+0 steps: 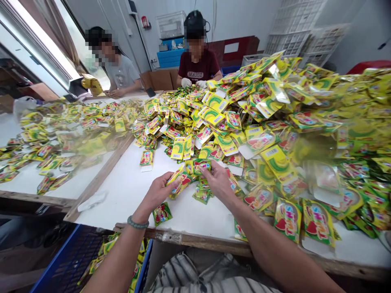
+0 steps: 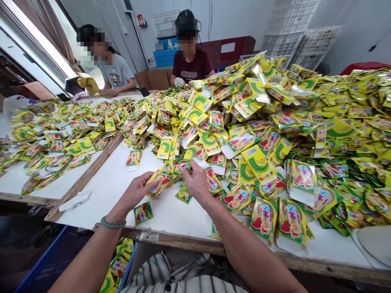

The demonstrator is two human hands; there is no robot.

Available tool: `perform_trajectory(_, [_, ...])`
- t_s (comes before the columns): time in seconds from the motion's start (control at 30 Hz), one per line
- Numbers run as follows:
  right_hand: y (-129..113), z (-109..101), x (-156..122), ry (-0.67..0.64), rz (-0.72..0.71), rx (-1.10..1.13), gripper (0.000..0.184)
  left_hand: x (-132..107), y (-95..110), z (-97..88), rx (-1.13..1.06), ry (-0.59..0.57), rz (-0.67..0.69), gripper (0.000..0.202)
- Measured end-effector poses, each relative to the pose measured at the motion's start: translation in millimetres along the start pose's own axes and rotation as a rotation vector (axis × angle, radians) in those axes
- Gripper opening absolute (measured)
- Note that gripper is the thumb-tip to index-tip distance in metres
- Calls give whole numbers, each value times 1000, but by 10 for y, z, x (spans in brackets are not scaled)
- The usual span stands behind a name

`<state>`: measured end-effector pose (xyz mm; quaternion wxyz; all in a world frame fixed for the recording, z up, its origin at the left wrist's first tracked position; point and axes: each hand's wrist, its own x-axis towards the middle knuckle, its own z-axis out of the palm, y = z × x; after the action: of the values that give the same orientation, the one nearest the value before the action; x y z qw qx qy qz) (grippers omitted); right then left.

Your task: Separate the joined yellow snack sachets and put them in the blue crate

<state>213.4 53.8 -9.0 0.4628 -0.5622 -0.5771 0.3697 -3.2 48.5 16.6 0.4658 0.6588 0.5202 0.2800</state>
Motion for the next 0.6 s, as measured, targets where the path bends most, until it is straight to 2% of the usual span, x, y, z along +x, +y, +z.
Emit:
perform_trajectory(0.1, [-11, -79, -9, -69, -9, -58, 20, -96, 12, 146, -233, 35, -99, 41])
perform_trajectory(0.27, [-65, -228, 6, -215, -65, -98, 14, -157, 24, 217, -382, 18, -167, 39])
perform_trajectory(0.43, [-117, -230, 1, -256, -97, -141, 12, -199, 6, 310, -510, 46, -198, 43])
perform_trajectory(0.6, [-154, -227, -4, -252, -119, -210, 13, -229, -55, 337, -510, 98, -193, 44])
